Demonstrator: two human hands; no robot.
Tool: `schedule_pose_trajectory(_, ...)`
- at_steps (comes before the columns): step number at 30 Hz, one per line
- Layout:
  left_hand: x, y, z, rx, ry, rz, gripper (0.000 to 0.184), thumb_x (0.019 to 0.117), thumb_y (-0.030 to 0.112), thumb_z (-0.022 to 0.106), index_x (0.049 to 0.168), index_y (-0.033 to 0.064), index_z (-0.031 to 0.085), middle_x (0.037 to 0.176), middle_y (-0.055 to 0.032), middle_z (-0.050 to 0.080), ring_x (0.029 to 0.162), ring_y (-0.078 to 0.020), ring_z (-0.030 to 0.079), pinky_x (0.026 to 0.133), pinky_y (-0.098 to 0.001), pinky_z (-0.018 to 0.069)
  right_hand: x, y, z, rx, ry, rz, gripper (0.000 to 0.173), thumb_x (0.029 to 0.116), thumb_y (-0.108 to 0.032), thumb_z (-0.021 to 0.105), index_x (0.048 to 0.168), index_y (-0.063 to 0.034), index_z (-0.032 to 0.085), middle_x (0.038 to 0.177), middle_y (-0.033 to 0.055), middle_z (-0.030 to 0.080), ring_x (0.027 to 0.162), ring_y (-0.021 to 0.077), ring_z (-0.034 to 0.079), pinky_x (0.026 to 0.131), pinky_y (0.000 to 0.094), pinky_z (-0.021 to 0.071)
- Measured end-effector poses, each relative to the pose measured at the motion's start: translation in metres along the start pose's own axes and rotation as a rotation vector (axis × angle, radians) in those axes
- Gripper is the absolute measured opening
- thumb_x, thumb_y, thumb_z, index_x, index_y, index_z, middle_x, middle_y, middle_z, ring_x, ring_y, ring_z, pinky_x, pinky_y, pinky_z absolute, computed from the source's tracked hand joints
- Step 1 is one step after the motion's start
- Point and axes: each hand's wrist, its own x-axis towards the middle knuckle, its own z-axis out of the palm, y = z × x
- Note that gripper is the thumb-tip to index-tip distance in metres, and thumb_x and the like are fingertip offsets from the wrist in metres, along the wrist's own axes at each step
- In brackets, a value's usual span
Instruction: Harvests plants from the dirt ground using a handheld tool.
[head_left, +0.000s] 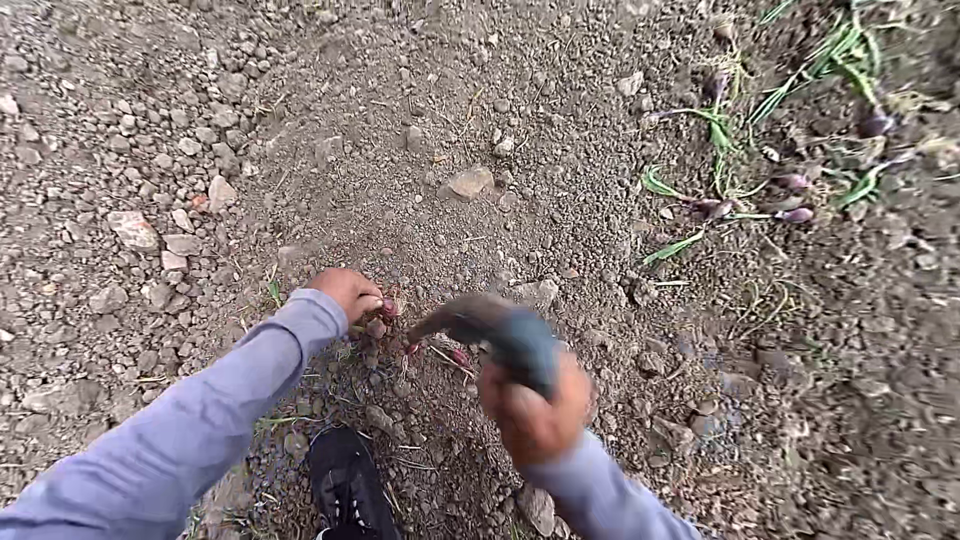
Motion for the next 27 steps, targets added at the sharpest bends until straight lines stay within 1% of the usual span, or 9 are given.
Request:
schedule_pose_trajectory(1,-0.002,0.005,-0.002,0.025,-0.009,0.011,0.021,0.1009,0.016,0.067,0.109,0.0004,0.079,0.112,-0.0258,0.074,0.114,-0.0465,0.068,0.1,-0.0704,0.0469,-0.002,0.023,0.019,-0.082,-0.023,0.046,0.072,0.0985,-0.066,0.041,0.094,0.0018,0.064,0.059,0.0046,0.057,0.048,0.0108,0.055,0.046,0.0328,0.0494)
schedule_pose_trajectory(3,0.004,0.037,0.005,0.143,-0.121,0.003,0.022,0.0985,0.02,0.071,0.106,0.001,0.079,0.114,-0.0238,0.073,0.119,-0.0455,0.065,0.101,-0.0718,0.0445,-0.009,0.04,0.031,-0.095,-0.03,0.141,0.072,0.0973,-0.063,0.044,0.096,0.0061,0.064,0.058,0.0056,0.056,0.046,0.0121,0.054,0.045,0.0338,0.048)
schedule_pose_trajectory(7,0.025,0.096,0.069,0.451,-0.464,-0.025,0.027,0.0999,0.001,0.058,0.123,0.0002,0.071,0.145,-0.0159,0.059,0.141,-0.0392,0.046,0.113,-0.0618,0.0335,-0.035,-0.015,-0.04,0.103,0.055,0.086,0.055,0.0988,-0.07,0.043,0.102,-0.0187,0.062,0.061,-0.0082,0.052,0.048,0.0006,0.049,0.043,0.0218,0.0447)
schedule_pose_trajectory(10,0.032,0.086,0.08,0.419,-0.393,-0.027,0.023,0.0977,0.007,0.064,0.115,0.0109,0.078,0.138,-0.011,0.065,0.138,-0.0365,0.049,0.115,-0.0631,0.0308,-0.061,-0.025,-0.103,0.013,0.094,0.012,0.052,0.0983,-0.072,0.041,0.102,-0.0247,0.062,0.068,-0.0092,0.057,0.054,-0.0004,0.053,0.047,0.0191,0.0448)
schedule_pose_trajectory(14,0.017,0.076,0.045,0.289,-0.29,-0.024,0.029,0.0973,0.021,0.068,0.124,0.0207,0.077,0.135,-0.0091,0.067,0.136,-0.0363,0.05,0.112,-0.0668,0.0289,-0.078,0.023,-0.116,-0.227,0.209,0.163,0.063,0.0989,-0.073,0.039,0.102,-0.0132,0.061,0.057,-0.0051,0.051,0.044,0.0065,0.05,0.041,0.0301,0.0458)
schedule_pose_trajectory(18,0.028,0.096,0.065,0.45,-0.396,-0.071,0.042,0.0964,0.037,0.073,0.13,0.0119,0.072,0.139,-0.013,0.064,0.137,-0.0376,0.049,0.114,-0.0659,0.0287,-0.062,-0.03,-0.123,0.187,0.305,0.097,0.036,0.0973,-0.064,0.054,0.098,-0.0291,0.063,0.063,-0.0154,0.056,0.049,-0.0034,0.051,0.043,0.0163,0.0442)
schedule_pose_trajectory(21,0.027,0.095,0.066,0.416,-0.381,-0.094,0.034,0.0987,0.028,0.07,0.129,0.0129,0.072,0.135,-0.0121,0.068,0.135,-0.0363,0.053,0.112,-0.0652,0.0328,-0.06,-0.051,-0.138,0.55,0.139,-0.106,0.032,0.0983,-0.05,0.06,0.103,-0.0188,0.065,0.07,-0.007,0.061,0.056,0.0027,0.058,0.053,0.0188,0.0508)
schedule_pose_trajectory(25,0.009,0.081,0.039,0.279,-0.154,0.028,0.019,0.095,0.01,0.071,0.11,0.0147,0.082,0.118,-0.0148,0.075,0.122,-0.0422,0.061,0.102,-0.0713,0.0387,-0.06,-0.002,-0.106,0.016,0.205,0.012,0.054,0.0992,-0.069,0.042,0.097,-0.0184,0.061,0.057,-0.0068,0.051,0.046,0.003,0.05,0.041,0.0249,0.0449)
schedule_pose_trajectory(27,0.004,0.093,0.046,0.412,-0.297,0.035,0.023,0.0958,0.015,0.07,0.116,0.0181,0.081,0.127,-0.0129,0.07,0.129,-0.0405,0.056,0.105,-0.069,0.0373,-0.061,0.033,-0.089,-0.055,0.251,0.115,0.067,0.099,-0.072,0.039,0.097,-0.0096,0.062,0.055,-0.0041,0.05,0.043,0.0063,0.049,0.04,0.0296,0.0454)
